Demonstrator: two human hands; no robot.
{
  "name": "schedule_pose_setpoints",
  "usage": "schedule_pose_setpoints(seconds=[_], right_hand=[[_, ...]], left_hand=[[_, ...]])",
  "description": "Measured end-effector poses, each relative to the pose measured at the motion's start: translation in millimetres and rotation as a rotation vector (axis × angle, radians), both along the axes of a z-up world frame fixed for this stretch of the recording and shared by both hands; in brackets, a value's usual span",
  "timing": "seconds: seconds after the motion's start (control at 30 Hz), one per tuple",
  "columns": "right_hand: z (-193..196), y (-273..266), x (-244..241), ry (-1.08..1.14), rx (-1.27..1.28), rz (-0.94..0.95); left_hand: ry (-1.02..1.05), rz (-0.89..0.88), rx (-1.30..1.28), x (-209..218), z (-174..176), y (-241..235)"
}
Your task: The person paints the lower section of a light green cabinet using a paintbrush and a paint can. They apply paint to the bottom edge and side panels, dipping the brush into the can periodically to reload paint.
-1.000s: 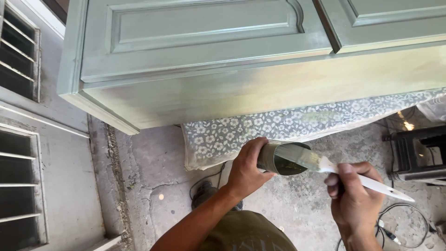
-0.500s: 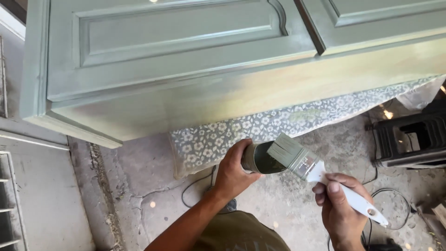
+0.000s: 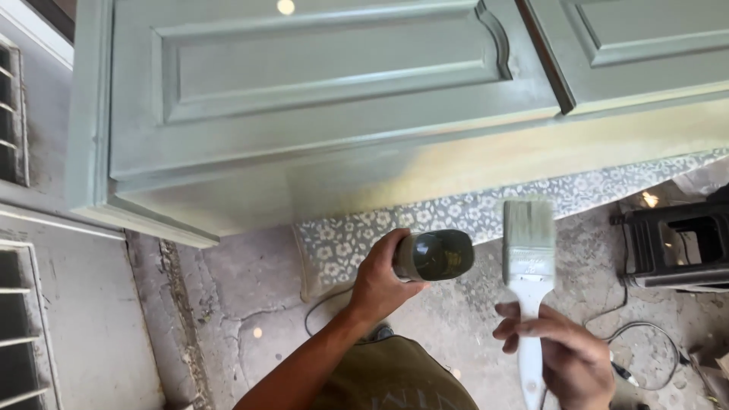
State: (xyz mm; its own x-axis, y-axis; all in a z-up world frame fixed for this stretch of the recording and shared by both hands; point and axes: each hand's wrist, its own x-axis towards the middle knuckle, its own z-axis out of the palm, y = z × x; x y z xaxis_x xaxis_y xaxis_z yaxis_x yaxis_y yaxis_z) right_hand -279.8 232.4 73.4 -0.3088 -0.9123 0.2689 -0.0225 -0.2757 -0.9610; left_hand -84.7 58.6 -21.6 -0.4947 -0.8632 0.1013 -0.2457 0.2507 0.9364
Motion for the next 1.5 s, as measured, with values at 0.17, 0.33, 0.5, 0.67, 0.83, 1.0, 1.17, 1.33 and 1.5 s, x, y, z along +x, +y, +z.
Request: schedule_pose_setpoints(seconds=[0.17, 0.33, 0.5, 0.67, 0.83, 1.0, 1.17, 1.33, 1.5], right_hand=[[-8.8, -35.4, -22.5, 0.244, 0.126, -0.081], [0.4, -66.6, -2.7, 0.179, 0.130, -0.217], [37.0, -73.6, 9.2, -0.092, 0.378, -0.005], [-19.4, -98.4, -46.0, -0.309, 0.761, -0.059], [19.0, -128.7, 95.9, 0.467, 0.192, -0.348], [15.0, -181.7, 160.1, 0.522, -0.095, -0.107], [-13.0, -233.7, 200.0, 0.809, -0.380, 0.105], [-11.7, -258.7, 247.0, 0.802, -0.486, 0.360], [-61.1, -263.0, 183.3, 1.085, -0.174, 0.209]], left_hand=[[0.007, 0.055, 0.021, 36.0, -12.0, -12.7], [-0.081, 0.198, 0.037, 83.4, -27.2, -6.0], [0.002, 0.314, 0.006, 121.3, -28.3, 1.9], [-0.054, 0.382, 0.131, 156.6, -6.4, 14.6], [0.035, 0.503, 0.113, 193.0, 15.8, 26.5], [0.008, 0.696, 0.275, 226.1, 10.2, 53.1], [-0.001, 0.882, 0.496, 243.3, 7.2, 71.7], [0.027, 0.946, 0.439, 253.1, -17.9, 88.3], [0.023, 0.919, 0.465, 255.4, -13.2, 81.1]])
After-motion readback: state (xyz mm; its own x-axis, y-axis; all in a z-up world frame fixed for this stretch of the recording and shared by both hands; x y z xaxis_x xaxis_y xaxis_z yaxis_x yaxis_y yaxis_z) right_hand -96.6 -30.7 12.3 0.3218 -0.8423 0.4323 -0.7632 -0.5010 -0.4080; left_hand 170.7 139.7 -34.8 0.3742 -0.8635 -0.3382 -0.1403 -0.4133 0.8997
